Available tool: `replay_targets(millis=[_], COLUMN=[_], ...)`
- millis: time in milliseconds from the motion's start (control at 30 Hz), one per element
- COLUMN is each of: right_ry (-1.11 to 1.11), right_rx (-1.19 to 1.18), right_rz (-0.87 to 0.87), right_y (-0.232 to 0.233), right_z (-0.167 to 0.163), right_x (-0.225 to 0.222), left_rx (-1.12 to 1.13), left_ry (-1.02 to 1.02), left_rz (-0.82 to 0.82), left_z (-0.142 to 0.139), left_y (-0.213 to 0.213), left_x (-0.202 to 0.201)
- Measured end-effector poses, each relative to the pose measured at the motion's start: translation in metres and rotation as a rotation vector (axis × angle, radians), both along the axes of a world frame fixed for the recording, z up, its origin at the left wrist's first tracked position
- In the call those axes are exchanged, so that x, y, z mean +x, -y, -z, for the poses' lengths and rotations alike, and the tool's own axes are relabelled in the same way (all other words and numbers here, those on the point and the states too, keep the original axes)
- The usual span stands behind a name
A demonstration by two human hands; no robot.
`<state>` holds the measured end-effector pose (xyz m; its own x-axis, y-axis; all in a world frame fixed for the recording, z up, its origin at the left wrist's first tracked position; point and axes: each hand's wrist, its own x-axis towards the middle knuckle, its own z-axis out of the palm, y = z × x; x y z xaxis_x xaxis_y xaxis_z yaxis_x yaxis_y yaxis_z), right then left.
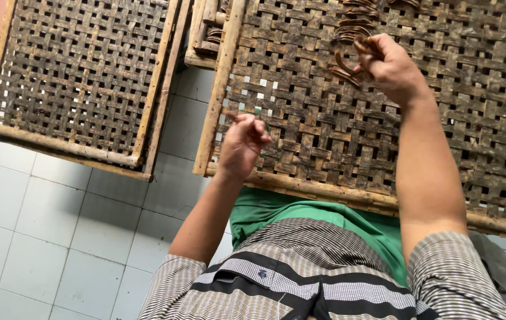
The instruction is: The person sits at woven bamboo drying trays and arranges dried brown pods into neat rows by hand, picking up handfuls, spreading and aligning them across the tray surface, and occasionally transferring pods between trays and a plastic bag on the floor.
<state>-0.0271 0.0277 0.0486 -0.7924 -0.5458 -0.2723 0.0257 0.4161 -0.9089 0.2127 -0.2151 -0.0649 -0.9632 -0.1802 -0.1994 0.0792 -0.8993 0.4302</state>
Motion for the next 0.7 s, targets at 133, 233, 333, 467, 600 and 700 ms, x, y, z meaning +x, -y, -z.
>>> replay_targets(millis=[133,233,333,467,600,700], right_ry=[0.201,0.335,0.364,0.413,0.643,0.581], right_rx=[-0.286,-0.438,-0.660,-0.910,-1.159,-1.041], right_rz=[-0.007,-0.034,0.197,0.833,0.501,0.393], right_y=[0.020,0.044,0.051,0.024,-0.006,-0.005], right_z=[0.004,0.027,0.052,0.062,0.054,0.045], right_x=[0.027,0.070,0.099,0.064,0.040,0.065], left_rx=[-0.180,-0.303,-0.352,-0.166,-0.152,-0.200], left_ry=[0.146,0.067,-0.015,0.043,0.063,0.169], left_rz=[0.102,0.080,-0.093,-0.227,-0.166,-0.074], left_z=[0.003,0.001,-0.001,-0.002,-0.001,0.000], left_y=[-0.024,-0.044,-0.057,-0.051,-0.042,-0.045], left_x=[-0.034,-0.056,-0.061,-0.052,-0.050,-0.053])
